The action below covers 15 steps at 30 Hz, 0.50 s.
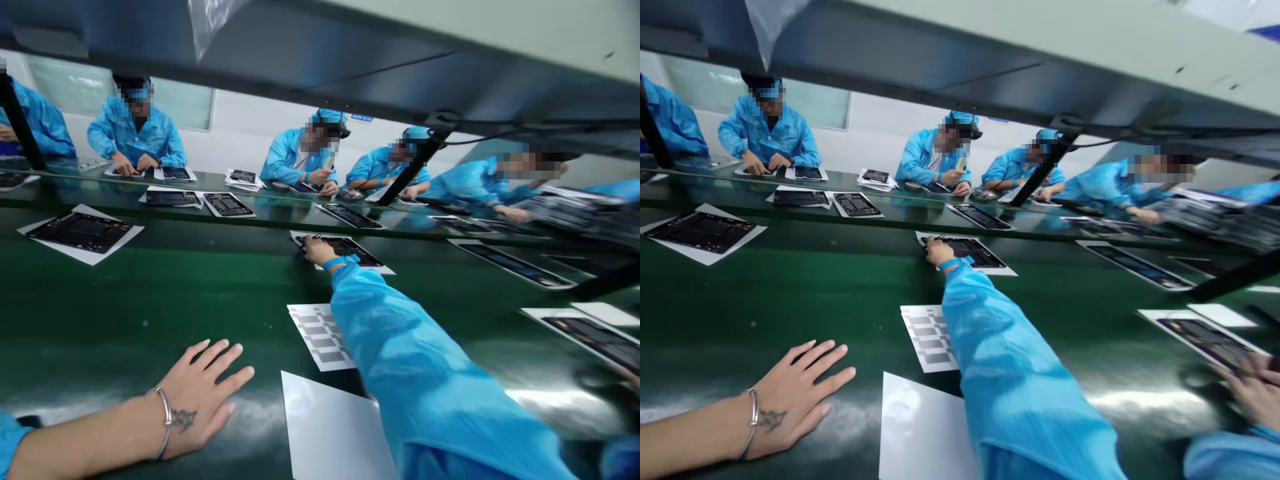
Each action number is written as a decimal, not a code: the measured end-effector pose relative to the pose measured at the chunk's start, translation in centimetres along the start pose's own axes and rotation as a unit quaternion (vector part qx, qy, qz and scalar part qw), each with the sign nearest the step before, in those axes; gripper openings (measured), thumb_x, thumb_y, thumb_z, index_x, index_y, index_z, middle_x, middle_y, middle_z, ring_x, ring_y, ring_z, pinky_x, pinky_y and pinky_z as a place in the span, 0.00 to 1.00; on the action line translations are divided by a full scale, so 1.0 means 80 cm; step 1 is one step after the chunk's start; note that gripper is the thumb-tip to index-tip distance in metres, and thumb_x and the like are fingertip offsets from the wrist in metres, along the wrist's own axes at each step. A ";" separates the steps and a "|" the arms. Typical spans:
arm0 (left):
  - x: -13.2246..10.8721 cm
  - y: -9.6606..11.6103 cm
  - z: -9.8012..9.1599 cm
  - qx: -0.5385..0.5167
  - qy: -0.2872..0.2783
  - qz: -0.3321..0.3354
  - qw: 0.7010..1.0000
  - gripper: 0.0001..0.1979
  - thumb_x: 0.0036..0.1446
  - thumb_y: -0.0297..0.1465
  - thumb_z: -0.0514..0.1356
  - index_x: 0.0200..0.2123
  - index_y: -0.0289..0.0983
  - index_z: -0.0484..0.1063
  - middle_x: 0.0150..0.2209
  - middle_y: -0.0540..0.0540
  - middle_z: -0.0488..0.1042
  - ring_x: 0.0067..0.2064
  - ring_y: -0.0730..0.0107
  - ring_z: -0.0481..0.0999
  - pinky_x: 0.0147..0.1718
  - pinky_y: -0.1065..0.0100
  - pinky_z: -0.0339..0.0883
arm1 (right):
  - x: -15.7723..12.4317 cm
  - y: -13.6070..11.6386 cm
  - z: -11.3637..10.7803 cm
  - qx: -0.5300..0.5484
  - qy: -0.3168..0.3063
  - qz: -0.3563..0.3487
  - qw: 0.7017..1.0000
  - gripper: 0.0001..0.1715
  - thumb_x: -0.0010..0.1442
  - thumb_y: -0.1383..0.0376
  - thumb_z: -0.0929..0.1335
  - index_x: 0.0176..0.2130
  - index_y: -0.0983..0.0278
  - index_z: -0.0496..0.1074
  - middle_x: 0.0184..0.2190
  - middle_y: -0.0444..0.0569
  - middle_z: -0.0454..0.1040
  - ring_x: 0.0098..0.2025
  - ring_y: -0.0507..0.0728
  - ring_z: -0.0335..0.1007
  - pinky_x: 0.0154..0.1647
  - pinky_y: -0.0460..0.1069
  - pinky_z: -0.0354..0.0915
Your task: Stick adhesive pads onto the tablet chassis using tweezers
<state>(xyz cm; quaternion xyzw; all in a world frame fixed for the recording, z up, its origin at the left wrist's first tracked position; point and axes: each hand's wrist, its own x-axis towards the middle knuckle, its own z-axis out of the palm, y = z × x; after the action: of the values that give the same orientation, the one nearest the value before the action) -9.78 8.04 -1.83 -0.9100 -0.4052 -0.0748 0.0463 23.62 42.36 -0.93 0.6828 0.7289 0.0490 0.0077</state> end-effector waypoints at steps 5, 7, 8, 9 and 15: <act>0.030 -0.029 -0.007 0.039 -0.003 0.021 0.999 0.28 0.69 0.41 0.47 0.68 0.41 0.50 0.68 0.46 0.54 0.68 0.58 0.52 0.63 0.58 0.51 | -0.054 -0.054 -0.056 0.062 0.033 -0.068 0.995 0.20 0.63 0.65 0.68 0.53 0.69 0.67 0.45 0.55 0.75 0.43 0.59 0.73 0.44 0.55 0.69; 0.059 -0.045 -0.019 0.090 0.023 -0.009 0.996 0.29 0.69 0.40 0.48 0.68 0.35 0.49 0.69 0.42 0.52 0.69 0.56 0.49 0.65 0.57 0.47 | -0.096 -0.082 -0.079 0.093 0.046 -0.135 0.985 0.23 0.59 0.73 0.67 0.54 0.71 0.65 0.38 0.55 0.77 0.40 0.60 0.74 0.41 0.51 0.66; 0.073 -0.053 -0.026 0.119 0.037 -0.027 0.992 0.30 0.68 0.38 0.50 0.68 0.33 0.49 0.69 0.40 0.51 0.70 0.55 0.48 0.65 0.57 0.45 | -0.121 -0.097 -0.090 0.109 0.049 -0.174 0.977 0.25 0.57 0.76 0.66 0.54 0.70 0.64 0.35 0.53 0.77 0.38 0.59 0.74 0.39 0.49 0.65; 0.085 -0.058 -0.035 0.149 0.051 -0.044 0.987 0.31 0.67 0.37 0.53 0.67 0.30 0.50 0.69 0.37 0.51 0.70 0.54 0.48 0.65 0.57 0.44 | -0.150 -0.111 -0.100 0.124 0.049 -0.212 0.968 0.27 0.56 0.76 0.65 0.55 0.68 0.64 0.34 0.50 0.77 0.36 0.58 0.74 0.38 0.48 0.64; 0.064 -0.019 -0.100 0.226 0.030 0.007 0.974 0.10 0.66 0.26 0.52 0.46 0.35 0.71 0.41 0.41 0.74 0.45 0.60 0.73 0.43 0.63 0.64 | -0.341 -0.148 -0.157 0.258 0.056 -0.401 0.877 0.24 0.56 0.73 0.63 0.53 0.65 0.65 0.30 0.46 0.75 0.30 0.54 0.73 0.31 0.46 0.63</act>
<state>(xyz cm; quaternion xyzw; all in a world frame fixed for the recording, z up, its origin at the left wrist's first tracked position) -8.30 11.62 7.01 -0.8764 -0.4033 -0.0083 0.2631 12.66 13.70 9.06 0.3060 0.9263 -0.1100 -0.1904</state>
